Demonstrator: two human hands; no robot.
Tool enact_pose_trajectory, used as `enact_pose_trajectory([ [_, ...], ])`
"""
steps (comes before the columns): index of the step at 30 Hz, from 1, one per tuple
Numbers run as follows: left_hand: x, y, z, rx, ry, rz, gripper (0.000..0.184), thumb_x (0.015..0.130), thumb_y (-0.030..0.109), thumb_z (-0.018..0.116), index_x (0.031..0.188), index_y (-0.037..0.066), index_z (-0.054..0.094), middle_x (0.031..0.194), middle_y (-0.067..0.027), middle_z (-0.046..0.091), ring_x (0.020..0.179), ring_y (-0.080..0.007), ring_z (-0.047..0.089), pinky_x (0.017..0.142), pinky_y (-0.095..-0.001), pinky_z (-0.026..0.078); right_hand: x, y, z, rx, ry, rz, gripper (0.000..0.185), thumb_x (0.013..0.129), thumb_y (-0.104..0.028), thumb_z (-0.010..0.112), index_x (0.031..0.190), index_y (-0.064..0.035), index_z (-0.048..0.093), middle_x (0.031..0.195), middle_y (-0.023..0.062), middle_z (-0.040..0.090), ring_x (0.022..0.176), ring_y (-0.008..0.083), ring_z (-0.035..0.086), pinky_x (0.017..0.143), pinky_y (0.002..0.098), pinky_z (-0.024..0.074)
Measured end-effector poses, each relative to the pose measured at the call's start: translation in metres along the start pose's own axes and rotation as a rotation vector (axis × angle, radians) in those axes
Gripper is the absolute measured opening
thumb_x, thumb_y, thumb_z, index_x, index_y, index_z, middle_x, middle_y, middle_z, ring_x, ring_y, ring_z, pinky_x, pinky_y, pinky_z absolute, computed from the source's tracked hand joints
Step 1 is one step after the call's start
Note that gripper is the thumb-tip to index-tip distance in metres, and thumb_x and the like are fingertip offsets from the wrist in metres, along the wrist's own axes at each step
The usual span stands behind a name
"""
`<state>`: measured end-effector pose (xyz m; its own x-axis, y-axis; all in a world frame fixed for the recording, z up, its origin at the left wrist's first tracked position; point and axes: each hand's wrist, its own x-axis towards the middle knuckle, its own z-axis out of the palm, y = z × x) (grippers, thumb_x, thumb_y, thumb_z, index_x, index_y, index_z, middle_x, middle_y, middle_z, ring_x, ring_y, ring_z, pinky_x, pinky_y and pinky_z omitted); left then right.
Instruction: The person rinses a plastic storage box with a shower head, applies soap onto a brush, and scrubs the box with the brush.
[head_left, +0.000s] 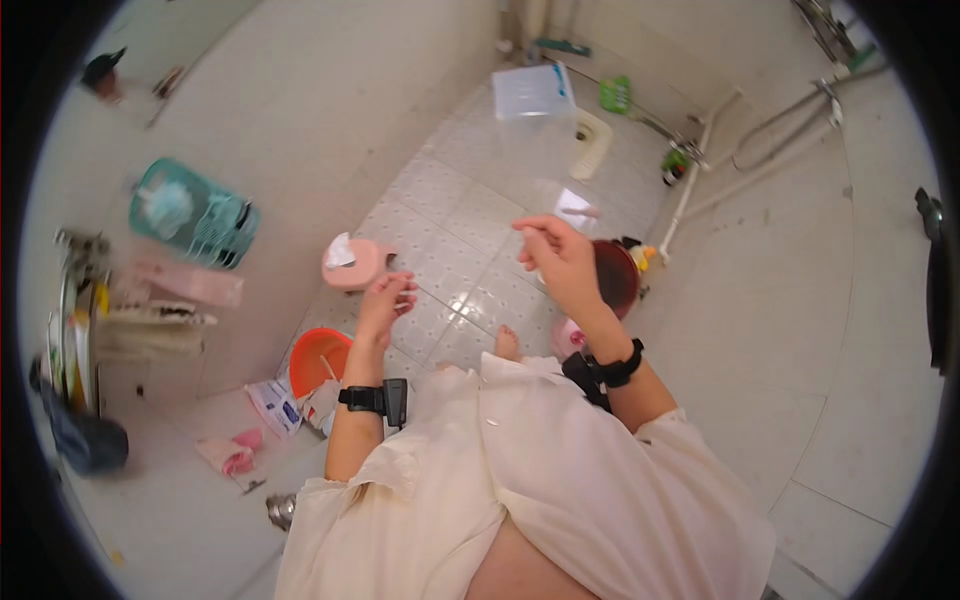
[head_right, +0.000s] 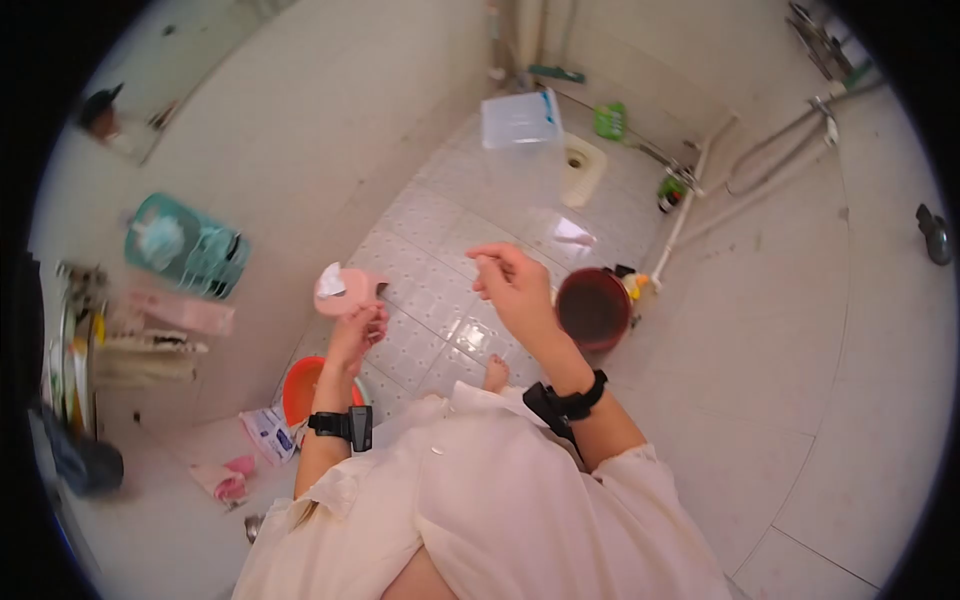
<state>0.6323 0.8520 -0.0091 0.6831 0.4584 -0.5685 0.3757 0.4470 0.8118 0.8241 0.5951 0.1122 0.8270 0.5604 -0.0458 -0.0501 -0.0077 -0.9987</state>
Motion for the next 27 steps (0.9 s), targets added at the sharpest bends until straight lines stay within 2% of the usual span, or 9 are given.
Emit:
enact_pose_trajectory([
  [5, 0.046, 0.023, 0.040, -0.008, -0.038, -0.059, 0.023, 0.101, 0.021, 0.060, 0.119, 0.008, 0.067, 0.100, -0.0016, 0.069, 0.082, -0.0098, 0.063, 0.077, -0.0276, 0.053, 0.017, 0.043, -0.017, -0.240, -0.026, 0.145, 0.019, 0.099, -0.012, 0.060, 0.111, -0.0064, 0.073, 0.079, 0.0043, 0.071, 0.073, 0.0118, 0.068, 0.067, 0.0261, 0.0542],
  [7, 0.068, 0.030, 0.049, 0.013, -0.060, -0.099, 0.023, 0.100, 0.021, 0.060, 0.119, 0.008, 0.067, 0.100, -0.0015, 0.069, 0.082, -0.0099, 0.063, 0.078, -0.0276, 0.053, 0.020, 0.053, -0.027, -0.714, -0.207, 0.046, 0.021, 0.093, -0.015, 0.062, 0.109, -0.0106, 0.075, 0.084, 0.0088, 0.074, 0.074, 0.0216, 0.072, 0.070, 0.0329, 0.0567],
  [8, 0.080, 0.034, 0.051, 0.023, -0.051, -0.116, 0.023, 0.100, 0.020, 0.060, 0.119, 0.008, 0.067, 0.101, -0.0019, 0.069, 0.083, -0.0105, 0.063, 0.078, -0.0279, 0.053, 0.021, 0.066, -0.031, -0.789, -0.251, 0.014, 0.022, 0.089, -0.017, 0.063, 0.107, -0.0121, 0.076, 0.092, 0.0106, 0.075, 0.082, 0.0302, 0.072, 0.074, 0.0387, 0.0573],
  [11, 0.121, 0.043, 0.059, 0.050, -0.062, -0.161, 0.024, 0.100, 0.020, 0.060, 0.120, 0.008, 0.066, 0.102, -0.0027, 0.069, 0.084, -0.0118, 0.063, 0.079, -0.0283, 0.054, 0.029, 0.093, -0.047, -0.975, -0.387, -0.001, 0.021, 0.090, -0.019, 0.064, 0.105, -0.0121, 0.076, 0.094, 0.0115, 0.076, 0.088, 0.0324, 0.072, 0.078, 0.0452, 0.0547],
  [14, 0.165, 0.057, 0.065, 0.067, -0.099, -0.168, 0.025, 0.100, 0.020, 0.061, 0.121, 0.007, 0.066, 0.104, -0.0036, 0.068, 0.086, -0.0129, 0.064, 0.080, -0.0287, 0.054, 0.044, 0.106, -0.060, -0.987, -0.397, 0.163, 0.021, 0.090, -0.020, 0.064, 0.105, -0.0121, 0.076, 0.099, 0.0123, 0.075, 0.093, 0.0337, 0.071, 0.081, 0.0468, 0.0540],
  [18, 0.225, 0.086, 0.071, 0.052, -0.130, -0.102, 0.024, 0.100, 0.020, 0.061, 0.120, 0.008, 0.067, 0.103, -0.0035, 0.069, 0.085, -0.0124, 0.064, 0.080, -0.0289, 0.054, 0.071, 0.116, -0.068, -1.049, -0.336, 0.241, 0.023, 0.089, -0.021, 0.064, 0.106, -0.0126, 0.076, 0.098, 0.0128, 0.075, 0.093, 0.0340, 0.071, 0.082, 0.0464, 0.0548],
  [20, 0.261, 0.092, 0.070, 0.051, -0.152, -0.106, 0.023, 0.100, 0.019, 0.061, 0.119, 0.008, 0.067, 0.103, -0.0031, 0.069, 0.084, -0.0119, 0.064, 0.079, -0.0288, 0.054, 0.089, 0.130, -0.078, -1.135, -0.361, 0.411, 0.024, 0.088, -0.022, 0.064, 0.107, -0.0128, 0.076, 0.098, 0.0143, 0.075, 0.095, 0.0341, 0.071, 0.084, 0.0465, 0.0554],
  [25, 0.309, 0.141, 0.076, 0.105, -0.166, -0.137, 0.021, 0.099, 0.019, 0.061, 0.116, 0.009, 0.068, 0.101, -0.0018, 0.070, 0.081, -0.0105, 0.064, 0.078, -0.0282, 0.054, 0.119, 0.175, -0.130, -1.136, -0.242, 0.529, 0.024, 0.088, -0.024, 0.065, 0.107, -0.0133, 0.076, 0.103, 0.0162, 0.075, 0.100, 0.0350, 0.070, 0.088, 0.0465, 0.0557],
  [27, 0.329, 0.153, 0.076, 0.129, -0.190, -0.141, 0.021, 0.099, 0.018, 0.060, 0.117, 0.010, 0.068, 0.101, -0.0013, 0.070, 0.082, -0.0104, 0.064, 0.078, -0.0274, 0.054, 0.123, 0.191, -0.149, -1.055, -0.037, 0.594, 0.023, 0.089, -0.025, 0.065, 0.107, -0.0135, 0.076, 0.104, 0.0160, 0.075, 0.101, 0.0363, 0.070, 0.089, 0.0460, 0.0555],
])
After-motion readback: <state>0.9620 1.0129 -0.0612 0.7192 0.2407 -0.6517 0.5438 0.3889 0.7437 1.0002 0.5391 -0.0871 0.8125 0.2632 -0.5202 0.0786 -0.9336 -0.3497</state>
